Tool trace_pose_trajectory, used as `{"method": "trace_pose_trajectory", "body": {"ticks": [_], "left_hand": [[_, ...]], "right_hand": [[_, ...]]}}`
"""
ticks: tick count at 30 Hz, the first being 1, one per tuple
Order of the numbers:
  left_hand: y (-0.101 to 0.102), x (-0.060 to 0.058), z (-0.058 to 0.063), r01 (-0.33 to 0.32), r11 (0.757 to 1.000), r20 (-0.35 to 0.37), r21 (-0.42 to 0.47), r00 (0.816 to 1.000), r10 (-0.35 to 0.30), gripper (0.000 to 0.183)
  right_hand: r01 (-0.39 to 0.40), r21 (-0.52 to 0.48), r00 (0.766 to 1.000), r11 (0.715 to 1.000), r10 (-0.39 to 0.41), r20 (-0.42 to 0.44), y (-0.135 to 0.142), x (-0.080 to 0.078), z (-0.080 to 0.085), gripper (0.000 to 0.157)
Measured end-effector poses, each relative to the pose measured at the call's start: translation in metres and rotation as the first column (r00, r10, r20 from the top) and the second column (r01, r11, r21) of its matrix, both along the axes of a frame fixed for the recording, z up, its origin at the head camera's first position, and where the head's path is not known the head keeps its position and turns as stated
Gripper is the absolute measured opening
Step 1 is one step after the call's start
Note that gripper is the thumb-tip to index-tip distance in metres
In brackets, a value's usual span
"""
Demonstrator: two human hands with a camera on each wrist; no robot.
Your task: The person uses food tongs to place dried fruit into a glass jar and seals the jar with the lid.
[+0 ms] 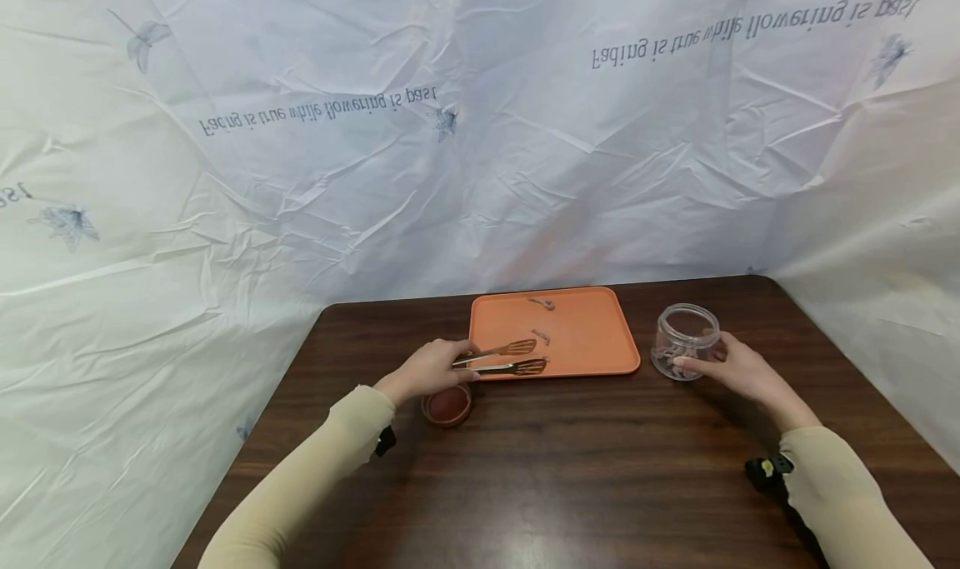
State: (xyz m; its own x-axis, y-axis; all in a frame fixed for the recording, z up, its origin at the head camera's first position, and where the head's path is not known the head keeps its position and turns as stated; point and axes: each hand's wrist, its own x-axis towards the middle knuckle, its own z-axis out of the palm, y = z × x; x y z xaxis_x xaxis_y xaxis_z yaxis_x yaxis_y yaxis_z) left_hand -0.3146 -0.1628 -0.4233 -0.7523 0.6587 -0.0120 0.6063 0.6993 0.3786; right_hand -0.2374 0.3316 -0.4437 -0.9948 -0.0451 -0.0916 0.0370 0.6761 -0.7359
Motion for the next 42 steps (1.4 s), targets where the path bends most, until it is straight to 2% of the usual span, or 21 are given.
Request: {"method": "trace_pose_trajectory", "body": {"ticks": [7,17,27,37,42], "left_hand": [[0.003,0.002,0.002,-0.007,1.000,-0.038,-0.018,0.999,0.006,0.040],[0.007,0.007,0.002,-0.007,1.000,-0.065,0.010,0.998,0.008,0.027],[0.007,0.012,0.002,0.003,1.000,-0.112,-0.019,0.994,-0.005,0.030],[0.009,0.010,0.002,0.024,1.000,-0.119,0.009,0.993,-0.023,0.028],[0.009,0.010,0.005,0.010,1.000,-0.126,0.021,0.992,-0.007,0.027]], "right_hand": [[0.004,0.008,1.000,1.000,-0.004,0.000,0.001,0.000,0.000,0.102],[0.017,0.035,1.000,0.999,-0.018,0.019,0.000,0.003,0.003,0.107],[0.017,0.037,1.000,0.999,-0.018,0.012,-0.001,0.004,0.004,0.107],[0.022,0.042,1.000,0.999,-0.023,0.017,0.001,0.004,0.002,0.108],[0.025,0.030,0.999,0.999,-0.026,0.024,0.000,0.004,0.001,0.108]]}}
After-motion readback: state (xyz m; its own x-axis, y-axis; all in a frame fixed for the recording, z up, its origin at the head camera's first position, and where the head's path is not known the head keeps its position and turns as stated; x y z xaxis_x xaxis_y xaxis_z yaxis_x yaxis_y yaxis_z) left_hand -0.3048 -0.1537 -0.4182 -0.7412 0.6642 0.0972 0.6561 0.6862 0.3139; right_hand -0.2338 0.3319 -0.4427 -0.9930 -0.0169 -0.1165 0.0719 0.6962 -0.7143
